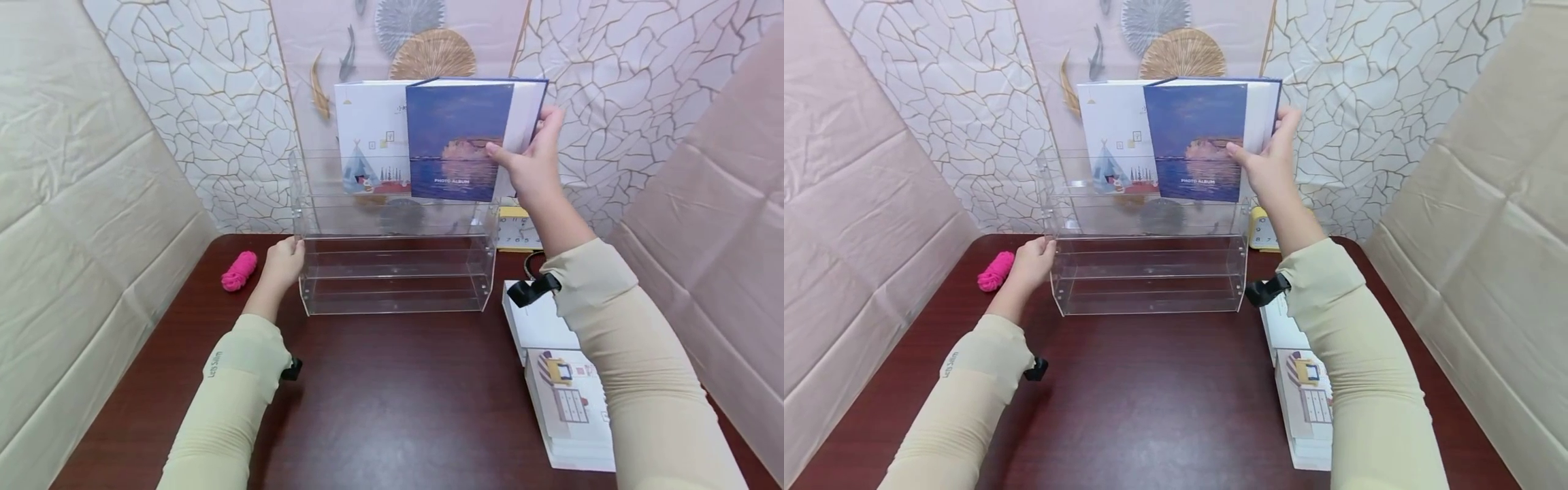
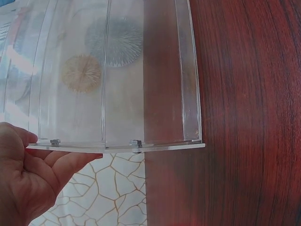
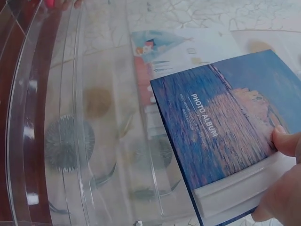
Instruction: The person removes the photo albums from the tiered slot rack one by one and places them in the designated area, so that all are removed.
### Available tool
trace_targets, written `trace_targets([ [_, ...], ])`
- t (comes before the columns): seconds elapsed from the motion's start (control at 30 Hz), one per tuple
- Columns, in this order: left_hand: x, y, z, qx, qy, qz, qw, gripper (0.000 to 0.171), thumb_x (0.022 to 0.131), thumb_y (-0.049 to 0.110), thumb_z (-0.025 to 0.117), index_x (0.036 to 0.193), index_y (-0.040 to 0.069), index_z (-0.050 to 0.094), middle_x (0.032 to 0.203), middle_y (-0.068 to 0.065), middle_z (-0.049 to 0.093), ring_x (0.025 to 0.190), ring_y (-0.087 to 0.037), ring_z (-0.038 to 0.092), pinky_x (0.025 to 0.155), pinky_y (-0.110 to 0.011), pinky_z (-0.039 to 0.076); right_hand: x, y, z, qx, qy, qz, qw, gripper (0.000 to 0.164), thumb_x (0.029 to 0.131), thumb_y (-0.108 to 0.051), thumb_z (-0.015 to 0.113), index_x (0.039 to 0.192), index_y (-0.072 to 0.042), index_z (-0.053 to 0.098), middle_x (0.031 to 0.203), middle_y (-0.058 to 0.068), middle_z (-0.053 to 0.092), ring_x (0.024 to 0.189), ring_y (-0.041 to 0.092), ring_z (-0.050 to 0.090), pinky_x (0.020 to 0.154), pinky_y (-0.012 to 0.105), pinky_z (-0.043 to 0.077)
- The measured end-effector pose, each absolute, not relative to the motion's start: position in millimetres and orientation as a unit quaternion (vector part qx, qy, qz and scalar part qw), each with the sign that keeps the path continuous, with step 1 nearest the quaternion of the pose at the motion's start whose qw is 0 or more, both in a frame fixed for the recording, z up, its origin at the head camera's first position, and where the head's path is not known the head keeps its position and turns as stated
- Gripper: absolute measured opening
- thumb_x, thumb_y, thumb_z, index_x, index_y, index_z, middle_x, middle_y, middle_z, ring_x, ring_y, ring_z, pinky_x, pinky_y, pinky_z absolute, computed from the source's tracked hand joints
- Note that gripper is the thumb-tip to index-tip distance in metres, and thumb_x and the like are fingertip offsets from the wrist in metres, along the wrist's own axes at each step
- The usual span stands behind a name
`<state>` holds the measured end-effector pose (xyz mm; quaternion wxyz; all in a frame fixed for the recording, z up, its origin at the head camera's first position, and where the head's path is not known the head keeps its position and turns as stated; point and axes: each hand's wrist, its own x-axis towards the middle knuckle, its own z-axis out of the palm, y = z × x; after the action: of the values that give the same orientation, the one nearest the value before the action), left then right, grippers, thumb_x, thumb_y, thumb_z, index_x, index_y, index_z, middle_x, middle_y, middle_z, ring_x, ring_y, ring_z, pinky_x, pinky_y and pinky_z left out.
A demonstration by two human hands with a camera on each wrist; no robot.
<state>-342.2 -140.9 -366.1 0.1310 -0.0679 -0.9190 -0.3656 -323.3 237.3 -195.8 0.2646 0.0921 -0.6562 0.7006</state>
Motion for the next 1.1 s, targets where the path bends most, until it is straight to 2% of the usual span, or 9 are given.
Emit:
trace_targets([
  [0.3, -339, -140, -363, -0.069, -0.915, -0.372, 0.138, 0.027, 0.097, 0.016, 0.04, 0.078, 0.0, 0.05, 0.061, -0.014, 0.045, 0.077, -0.038, 0.051, 0.075, -0.048, 0.042, -294, 252, -204, 0.119, -0.555, 0.775, 0.28, 0.063, 0.071, 0.025, 0.062, 0.112, -0.013, 0.031, 0.114, 0.014, 0.053, 0.104, 0.027, 0.054, 0.086, 0.034, 0.046],
  [0.6, -338, -139, -362, -0.067, -0.916, -0.372, 0.138, 0.026, 0.097, 0.015, 0.04, 0.075, 0.001, 0.047, 0.061, -0.014, 0.044, 0.077, -0.038, 0.051, 0.074, -0.048, 0.042, -268, 268, -228, 0.15, -0.528, 0.792, 0.266, 0.059, 0.073, 0.025, 0.061, 0.108, -0.012, 0.031, 0.112, 0.019, 0.057, 0.101, 0.03, 0.058, 0.083, 0.031, 0.047],
  [0.8, -337, -139, -363, -0.066, -0.918, -0.367, 0.135, 0.027, 0.097, 0.015, 0.04, 0.074, 0.002, 0.046, 0.063, -0.016, 0.047, 0.079, -0.039, 0.051, 0.076, -0.048, 0.042, -254, 271, -250, 0.159, -0.562, 0.769, 0.259, 0.059, 0.074, 0.024, 0.061, 0.111, -0.011, 0.031, 0.109, 0.018, 0.058, 0.096, 0.027, 0.061, 0.08, 0.031, 0.048],
  [1.1, -340, -139, -366, -0.073, -0.918, -0.361, 0.147, 0.027, 0.097, 0.015, 0.04, 0.074, 0.002, 0.045, 0.062, -0.016, 0.045, 0.076, -0.04, 0.05, 0.074, -0.049, 0.041, -238, 263, -265, 0.168, -0.579, 0.768, 0.216, 0.056, 0.078, 0.023, 0.057, 0.113, -0.012, 0.03, 0.113, 0.014, 0.056, 0.099, 0.023, 0.059, 0.08, 0.028, 0.048],
])
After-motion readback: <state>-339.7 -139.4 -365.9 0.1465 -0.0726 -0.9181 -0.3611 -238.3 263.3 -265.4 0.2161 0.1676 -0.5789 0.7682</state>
